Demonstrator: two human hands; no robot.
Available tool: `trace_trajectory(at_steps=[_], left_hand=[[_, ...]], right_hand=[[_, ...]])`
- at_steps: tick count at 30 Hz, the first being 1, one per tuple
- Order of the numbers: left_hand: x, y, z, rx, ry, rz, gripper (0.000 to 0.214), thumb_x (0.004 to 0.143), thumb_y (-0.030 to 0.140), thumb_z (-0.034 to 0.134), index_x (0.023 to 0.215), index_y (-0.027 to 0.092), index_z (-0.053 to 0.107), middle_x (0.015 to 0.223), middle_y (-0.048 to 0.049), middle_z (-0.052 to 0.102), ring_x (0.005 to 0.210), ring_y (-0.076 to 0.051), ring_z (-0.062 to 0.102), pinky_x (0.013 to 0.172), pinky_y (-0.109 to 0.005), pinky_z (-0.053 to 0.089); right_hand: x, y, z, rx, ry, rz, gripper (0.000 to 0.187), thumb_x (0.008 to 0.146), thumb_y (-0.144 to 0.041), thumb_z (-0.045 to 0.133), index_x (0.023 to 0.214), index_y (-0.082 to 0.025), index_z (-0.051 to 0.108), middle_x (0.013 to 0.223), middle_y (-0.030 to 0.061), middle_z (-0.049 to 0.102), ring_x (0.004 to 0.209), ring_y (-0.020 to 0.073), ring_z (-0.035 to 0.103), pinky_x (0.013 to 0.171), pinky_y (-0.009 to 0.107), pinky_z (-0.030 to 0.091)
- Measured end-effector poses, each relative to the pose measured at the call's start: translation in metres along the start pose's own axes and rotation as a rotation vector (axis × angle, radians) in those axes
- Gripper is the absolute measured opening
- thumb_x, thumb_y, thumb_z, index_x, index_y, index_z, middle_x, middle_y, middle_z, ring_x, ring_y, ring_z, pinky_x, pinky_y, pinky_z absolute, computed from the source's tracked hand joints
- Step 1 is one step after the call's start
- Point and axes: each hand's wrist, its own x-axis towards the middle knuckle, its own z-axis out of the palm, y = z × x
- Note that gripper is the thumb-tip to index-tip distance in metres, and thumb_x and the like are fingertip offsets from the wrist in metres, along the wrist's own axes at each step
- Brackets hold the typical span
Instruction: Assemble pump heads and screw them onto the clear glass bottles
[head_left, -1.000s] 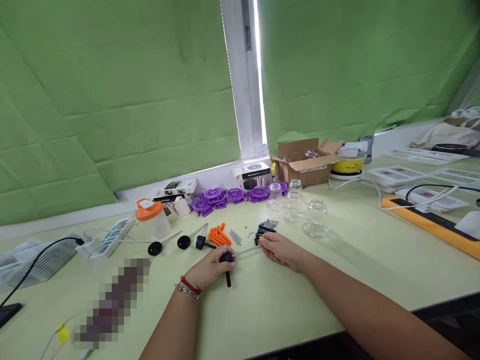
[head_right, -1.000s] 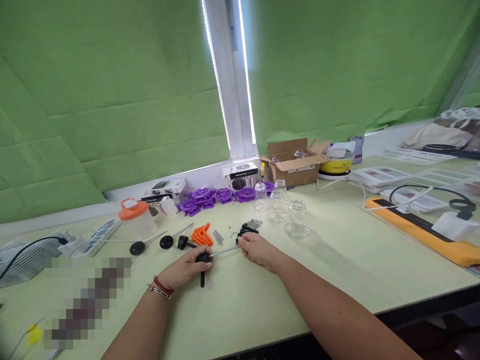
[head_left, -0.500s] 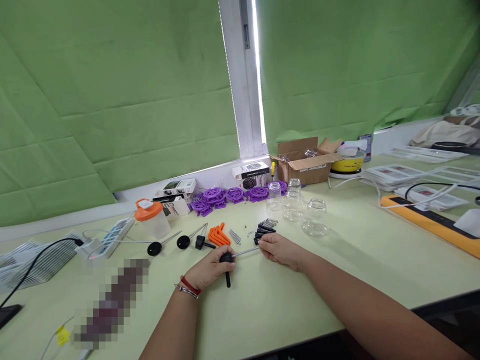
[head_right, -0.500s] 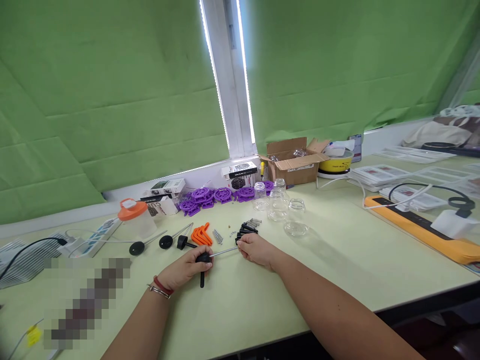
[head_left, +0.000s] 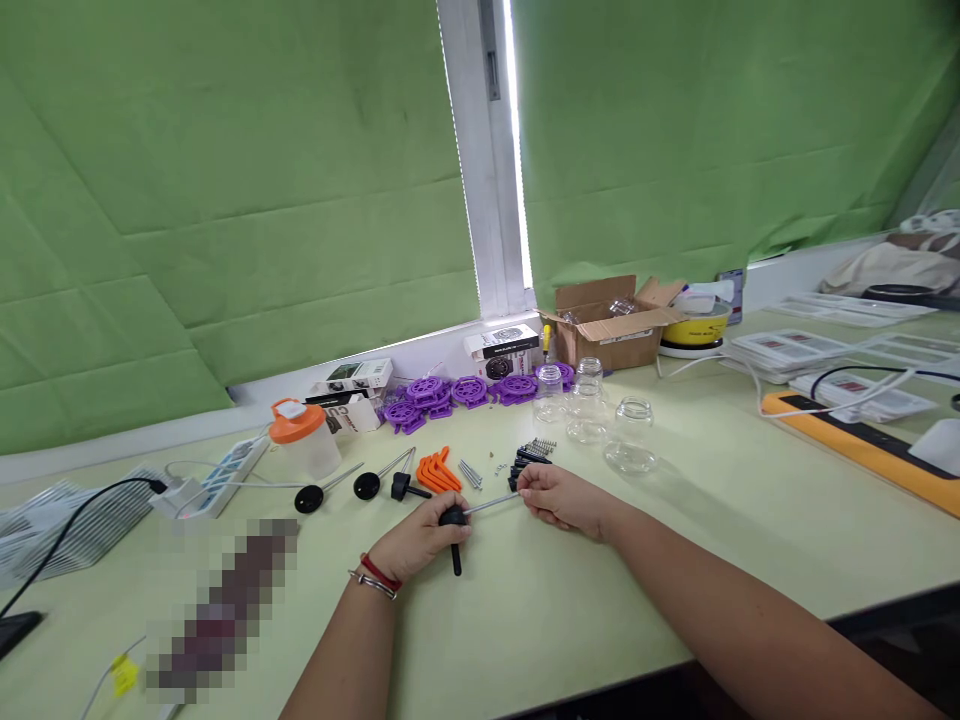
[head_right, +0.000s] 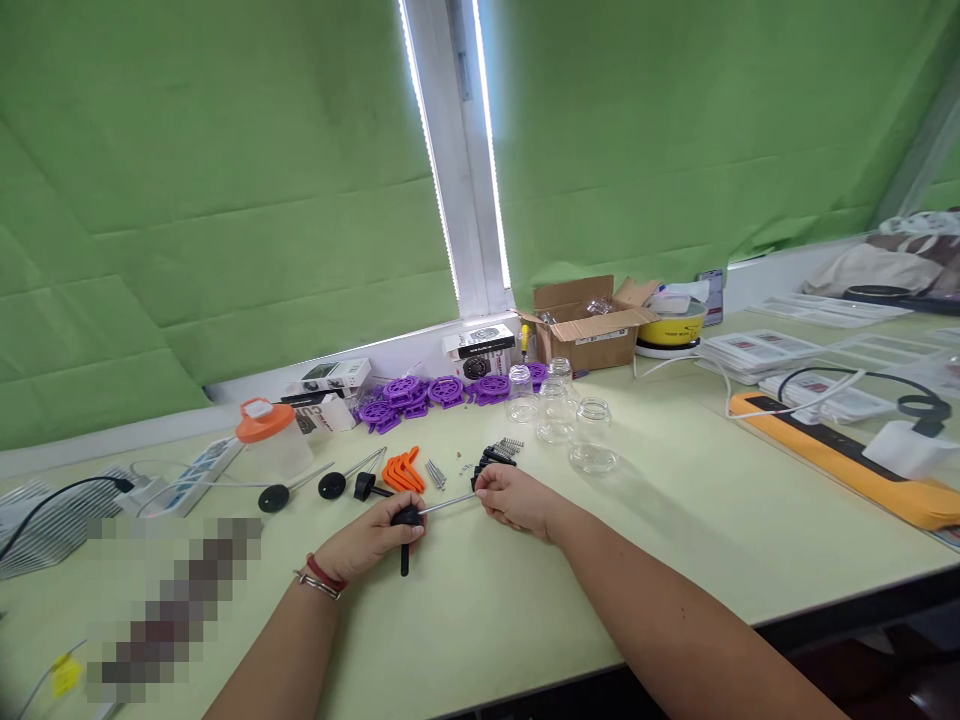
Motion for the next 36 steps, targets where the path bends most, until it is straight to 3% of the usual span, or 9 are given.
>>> trace_trajectory(at_steps=[5, 12, 23, 28, 36], left_hand=[[0.000, -0.002, 0.000, 0.011, 0.003, -0.001, 0.022, 0.076, 0.031, 0.057, 0.095, 0.020, 0.053, 0.083, 0.0020, 0.051, 0.076, -0.015, 0.045, 0.072, -0.028, 0.038], [0.000, 0.001, 0.000, 0.016, -0.006, -0.005, 0.021, 0.076, 0.030, 0.057, 0.094, 0.019, 0.053, 0.085, 0.0015, 0.052, 0.077, -0.014, 0.044, 0.073, -0.028, 0.038], [0.001, -0.001, 0.000, -0.001, 0.002, -0.002, 0.023, 0.076, 0.032, 0.058, 0.095, 0.020, 0.054, 0.085, 0.0016, 0.052, 0.077, -0.015, 0.044, 0.073, -0.027, 0.038], [0.002, -0.001, 0.000, 0.004, -0.007, 0.006, 0.022, 0.076, 0.031, 0.058, 0.094, 0.019, 0.054, 0.084, 0.0018, 0.051, 0.076, -0.014, 0.043, 0.072, -0.027, 0.037], [0.001, 0.002, 0.000, -0.012, -0.019, -0.006, 0.022, 0.076, 0.030, 0.058, 0.094, 0.019, 0.053, 0.084, 0.0021, 0.051, 0.076, -0.014, 0.043, 0.072, -0.026, 0.037]], right_hand=[[0.000, -0.001, 0.002, -0.023, 0.016, 0.018, 0.015, 0.084, -0.032, 0.053, 0.080, -0.020, 0.046, 0.058, -0.0069, 0.048, 0.037, 0.0028, 0.030, 0.033, 0.016, 0.017], [-0.002, -0.008, 0.006, -0.067, 0.054, 0.067, 0.029, 0.090, -0.036, 0.047, 0.067, -0.018, 0.042, 0.050, -0.0068, 0.041, 0.037, 0.0027, 0.028, 0.034, 0.017, 0.017], [0.001, -0.003, 0.004, -0.022, 0.048, 0.059, 0.029, 0.090, -0.043, 0.045, 0.075, -0.018, 0.047, 0.056, -0.0052, 0.047, 0.036, 0.0029, 0.029, 0.033, 0.017, 0.017], [0.000, 0.000, -0.002, 0.005, -0.013, 0.010, 0.016, 0.082, -0.032, 0.057, 0.088, -0.021, 0.048, 0.057, -0.0077, 0.048, 0.038, 0.0035, 0.032, 0.033, 0.016, 0.018], [0.003, 0.001, -0.001, -0.038, -0.005, 0.018, 0.021, 0.084, -0.038, 0.055, 0.076, -0.020, 0.046, 0.057, -0.0071, 0.048, 0.036, 0.0025, 0.031, 0.033, 0.017, 0.018]])
